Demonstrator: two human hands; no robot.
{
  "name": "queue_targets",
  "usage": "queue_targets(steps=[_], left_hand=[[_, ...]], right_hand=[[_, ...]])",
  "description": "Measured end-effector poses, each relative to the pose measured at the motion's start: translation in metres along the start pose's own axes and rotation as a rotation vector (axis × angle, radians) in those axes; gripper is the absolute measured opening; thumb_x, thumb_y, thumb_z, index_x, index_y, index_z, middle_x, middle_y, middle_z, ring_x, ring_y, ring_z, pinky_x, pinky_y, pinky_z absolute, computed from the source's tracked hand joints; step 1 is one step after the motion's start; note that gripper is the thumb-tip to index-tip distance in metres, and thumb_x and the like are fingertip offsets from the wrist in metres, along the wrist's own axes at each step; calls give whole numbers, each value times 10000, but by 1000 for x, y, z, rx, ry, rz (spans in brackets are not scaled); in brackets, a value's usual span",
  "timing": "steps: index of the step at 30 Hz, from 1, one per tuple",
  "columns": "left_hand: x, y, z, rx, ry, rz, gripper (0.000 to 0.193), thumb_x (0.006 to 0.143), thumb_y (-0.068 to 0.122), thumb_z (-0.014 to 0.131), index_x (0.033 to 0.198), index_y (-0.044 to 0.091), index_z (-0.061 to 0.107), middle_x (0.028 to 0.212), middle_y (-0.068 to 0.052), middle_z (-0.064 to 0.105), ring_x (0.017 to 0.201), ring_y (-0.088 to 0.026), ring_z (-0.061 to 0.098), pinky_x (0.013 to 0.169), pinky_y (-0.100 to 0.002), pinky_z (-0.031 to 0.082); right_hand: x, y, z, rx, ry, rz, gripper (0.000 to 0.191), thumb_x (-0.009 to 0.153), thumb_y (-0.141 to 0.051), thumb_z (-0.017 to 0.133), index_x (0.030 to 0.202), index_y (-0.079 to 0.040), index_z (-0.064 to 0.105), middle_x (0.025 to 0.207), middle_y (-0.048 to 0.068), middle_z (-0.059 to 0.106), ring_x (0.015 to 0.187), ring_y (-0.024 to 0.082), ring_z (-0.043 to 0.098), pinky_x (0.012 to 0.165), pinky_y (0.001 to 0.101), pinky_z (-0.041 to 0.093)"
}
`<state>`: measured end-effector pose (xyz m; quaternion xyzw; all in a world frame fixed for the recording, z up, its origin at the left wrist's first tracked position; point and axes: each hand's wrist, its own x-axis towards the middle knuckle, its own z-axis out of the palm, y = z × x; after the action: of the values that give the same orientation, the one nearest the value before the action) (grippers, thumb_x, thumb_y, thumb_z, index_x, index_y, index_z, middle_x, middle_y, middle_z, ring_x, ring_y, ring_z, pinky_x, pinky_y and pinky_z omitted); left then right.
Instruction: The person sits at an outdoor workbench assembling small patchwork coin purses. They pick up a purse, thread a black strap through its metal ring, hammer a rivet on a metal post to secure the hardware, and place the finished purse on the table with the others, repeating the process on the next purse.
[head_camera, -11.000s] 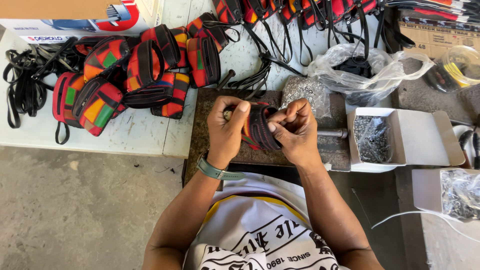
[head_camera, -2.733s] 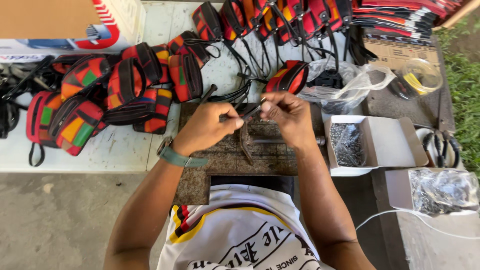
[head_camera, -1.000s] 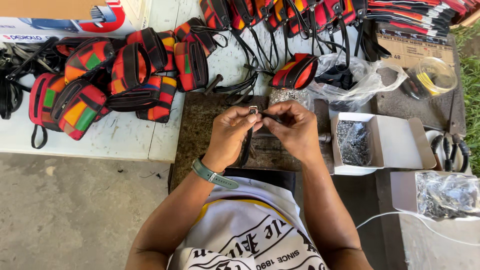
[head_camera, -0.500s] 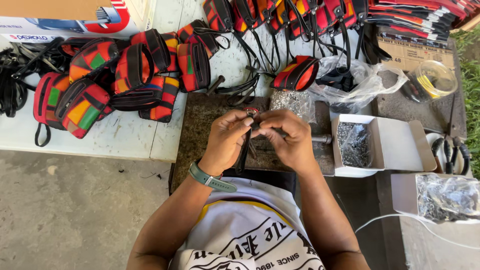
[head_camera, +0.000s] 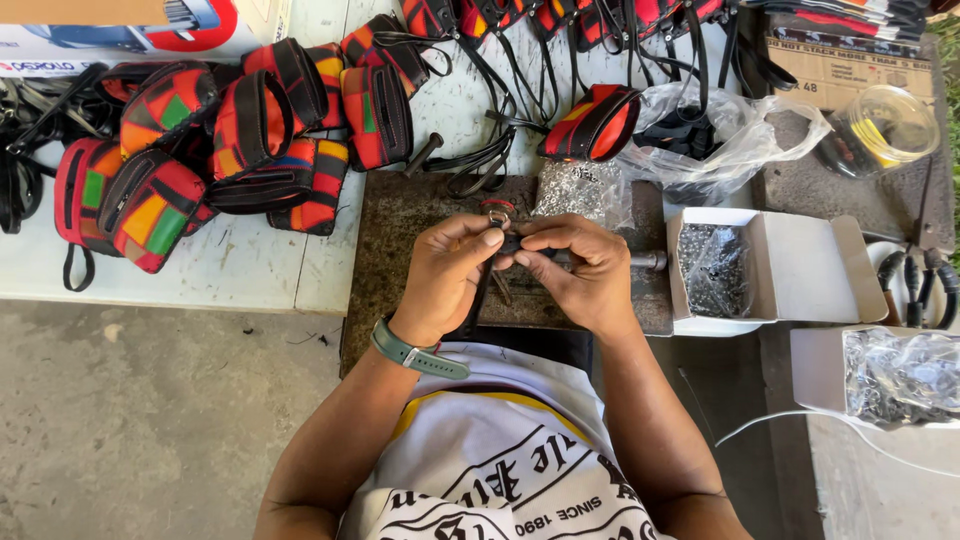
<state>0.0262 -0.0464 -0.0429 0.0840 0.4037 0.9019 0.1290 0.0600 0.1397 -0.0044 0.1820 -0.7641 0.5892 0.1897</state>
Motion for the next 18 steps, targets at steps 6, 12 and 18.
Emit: queue_targets(steps=[6,12,18], left_hand=[[-2,3,-2,-22,-70,29,179,1037,66,678,1159,-49,740,1038,-125,733,921,-162,670,812,-319,550],[-5,-1,0,91,-62,83,120,989,7,686,1107,-10,697,1070,-126,736,980,-185,721,867,-393,630],[-9,2,2,-104,-123,23,110,1012,14,694,1113,-23,710,1068,-138,741,963,-204,721,865,-377,607]], right_hand=[[-8,6,0,187,39,44,151,857,56,823,987,27,751,1099,137,733,982,166,702,839,264,560],[-9,10,7,308,118,30,114,914,66,786,1012,51,729,1107,156,707,990,158,697,868,260,582],[-2,3,8,364,52,108,116,885,58,776,991,45,730,1113,162,708,944,178,735,806,290,646]])
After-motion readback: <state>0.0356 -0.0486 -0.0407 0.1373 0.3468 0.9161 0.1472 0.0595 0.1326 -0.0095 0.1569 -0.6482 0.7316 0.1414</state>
